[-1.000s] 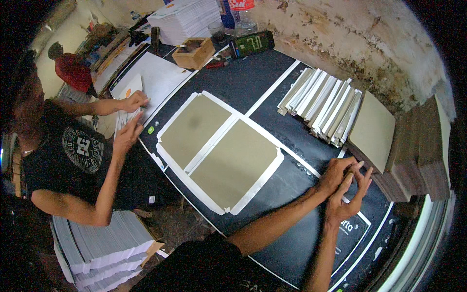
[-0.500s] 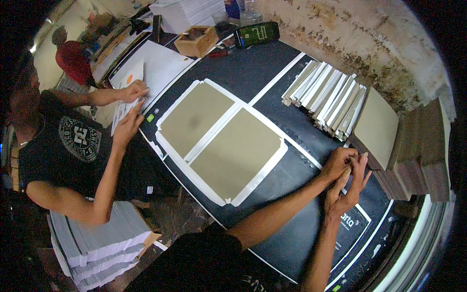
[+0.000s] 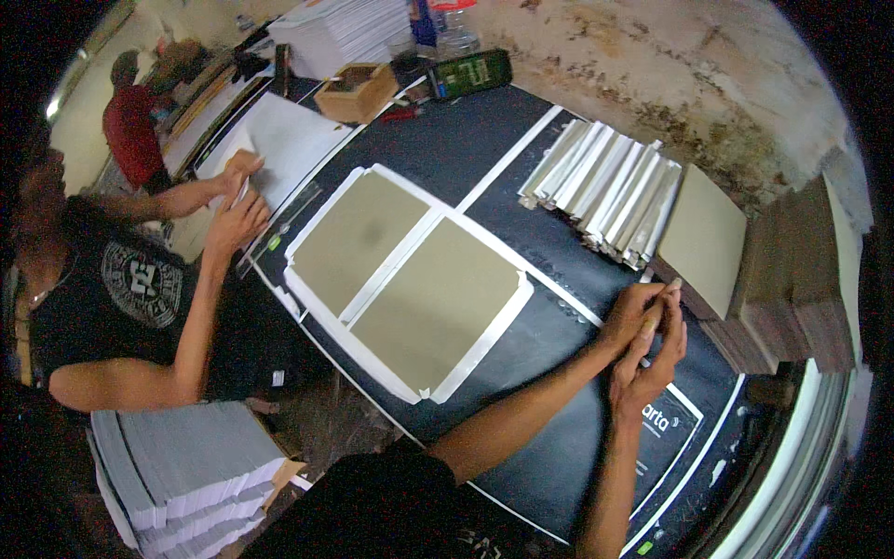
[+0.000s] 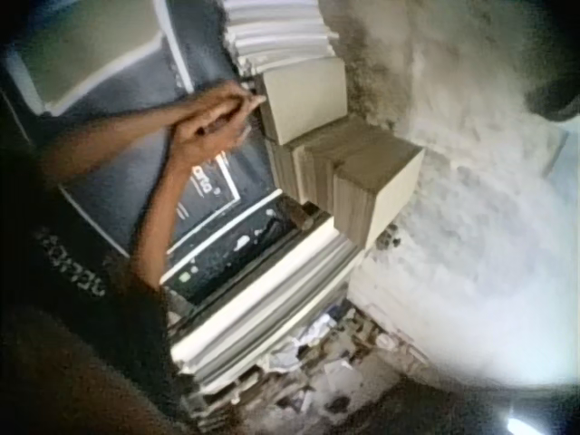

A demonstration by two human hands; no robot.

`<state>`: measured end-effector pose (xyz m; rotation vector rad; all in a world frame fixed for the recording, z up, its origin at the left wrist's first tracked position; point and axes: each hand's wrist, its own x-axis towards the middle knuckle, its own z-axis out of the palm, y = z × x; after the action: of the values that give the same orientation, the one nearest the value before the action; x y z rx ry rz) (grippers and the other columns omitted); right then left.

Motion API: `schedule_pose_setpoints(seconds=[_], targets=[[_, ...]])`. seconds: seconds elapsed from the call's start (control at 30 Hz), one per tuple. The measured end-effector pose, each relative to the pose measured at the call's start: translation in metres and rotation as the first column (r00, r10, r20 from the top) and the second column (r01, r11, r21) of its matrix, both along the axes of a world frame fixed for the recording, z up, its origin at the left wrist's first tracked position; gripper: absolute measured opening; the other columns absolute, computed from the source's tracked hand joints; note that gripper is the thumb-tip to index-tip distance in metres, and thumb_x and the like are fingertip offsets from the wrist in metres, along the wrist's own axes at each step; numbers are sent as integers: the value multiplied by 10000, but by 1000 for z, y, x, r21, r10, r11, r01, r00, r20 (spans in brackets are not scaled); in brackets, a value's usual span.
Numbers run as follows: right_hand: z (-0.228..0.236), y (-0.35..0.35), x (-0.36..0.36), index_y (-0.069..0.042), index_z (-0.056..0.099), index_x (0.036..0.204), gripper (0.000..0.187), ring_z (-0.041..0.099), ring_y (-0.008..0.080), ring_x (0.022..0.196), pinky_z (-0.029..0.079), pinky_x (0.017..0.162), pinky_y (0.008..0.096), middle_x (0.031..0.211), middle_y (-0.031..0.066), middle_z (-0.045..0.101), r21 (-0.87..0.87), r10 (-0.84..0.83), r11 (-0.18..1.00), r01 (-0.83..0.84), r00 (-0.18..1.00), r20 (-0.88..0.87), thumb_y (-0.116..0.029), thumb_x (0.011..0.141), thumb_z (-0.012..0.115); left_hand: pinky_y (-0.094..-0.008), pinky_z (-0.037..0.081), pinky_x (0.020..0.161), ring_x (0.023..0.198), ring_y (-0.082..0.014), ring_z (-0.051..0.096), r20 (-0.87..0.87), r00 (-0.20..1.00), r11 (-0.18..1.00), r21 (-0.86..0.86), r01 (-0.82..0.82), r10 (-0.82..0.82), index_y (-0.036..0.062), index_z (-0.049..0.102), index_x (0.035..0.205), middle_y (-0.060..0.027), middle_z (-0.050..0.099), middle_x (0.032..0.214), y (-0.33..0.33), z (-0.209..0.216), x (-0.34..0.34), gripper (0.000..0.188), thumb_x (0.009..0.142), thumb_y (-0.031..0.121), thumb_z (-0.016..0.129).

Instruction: The person places a piece of cardboard on a marked workspace, applies glue or adhesive, and then presses a paper sheet onto it before smoothing the surface by hand.

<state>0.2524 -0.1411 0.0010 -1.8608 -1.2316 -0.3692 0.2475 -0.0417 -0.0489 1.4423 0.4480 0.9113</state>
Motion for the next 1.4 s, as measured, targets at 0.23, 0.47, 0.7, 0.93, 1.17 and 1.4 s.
schedule_pose_setpoints(seconds=[0.23, 0.47, 0.7, 0.93, 1.17, 1.4], targets=[[8, 9, 3, 11, 475, 1440, 485, 505, 335, 1328, 285, 1140, 465, 1456, 200, 526, 49, 105, 993, -104, 994, -31, -115, 973, 511, -311, 501, 720, 799, -137, 576, 77, 991, 993, -17, 116, -114, 44, 630, 927, -24, 638, 861, 13, 5, -15, 281, 1000, 305, 554], [4, -3, 4, 12, 428, 1471, 564, 469, 306, 1391, 241, 1170, 485, 1496, 195, 490, 34, 80, 996, -77, 992, -101, -144, 942, 549, -252, 448, 696, 786, -69, 507, 81, 992, 993, -56, 106, -101, 57, 615, 942, 33, 560, 852, 2, 18, -14, 265, 1075, 239, 474], [5, -1, 2, 22, 452, 1454, 547, 484, 332, 1357, 288, 1147, 460, 1485, 198, 502, 32, 68, 997, -66, 994, -86, -150, 942, 544, -272, 444, 657, 755, -76, 493, 104, 992, 998, -16, 67, -65, 29, 596, 910, 36, 532, 783, 1, 7, -9, 304, 1062, 273, 495], [9, 2, -2, 17, 465, 1449, 518, 445, 393, 1383, 305, 1155, 475, 1478, 214, 500, 49, 89, 995, -85, 992, -87, -134, 960, 543, -274, 414, 604, 712, -68, 457, 137, 991, 1000, 0, 2, -2, 14, 579, 904, 14, 518, 726, 1, 4, -4, 304, 1065, 254, 484], [9, -2, 0, 2, 485, 1442, 495, 402, 447, 1401, 284, 1173, 499, 1481, 239, 485, 38, 53, 998, -50, 993, -105, -199, 991, 512, -318, 437, 616, 699, -124, 497, 134, 989, 997, 58, 58, -66, 24, 547, 948, -49, 537, 761, -4, 6, -4, 184, 1025, 180, 487], [11, 0, -1, -2, 506, 1426, 469, 400, 426, 1412, 289, 1178, 486, 1482, 252, 479, 41, 81, 996, -75, 983, -164, -218, 1010, 492, -321, 437, 620, 694, -142, 506, 43, 996, 997, 38, 73, -75, 30, 548, 972, -59, 539, 758, -1, 11, -9, 169, 1011, 180, 482]])
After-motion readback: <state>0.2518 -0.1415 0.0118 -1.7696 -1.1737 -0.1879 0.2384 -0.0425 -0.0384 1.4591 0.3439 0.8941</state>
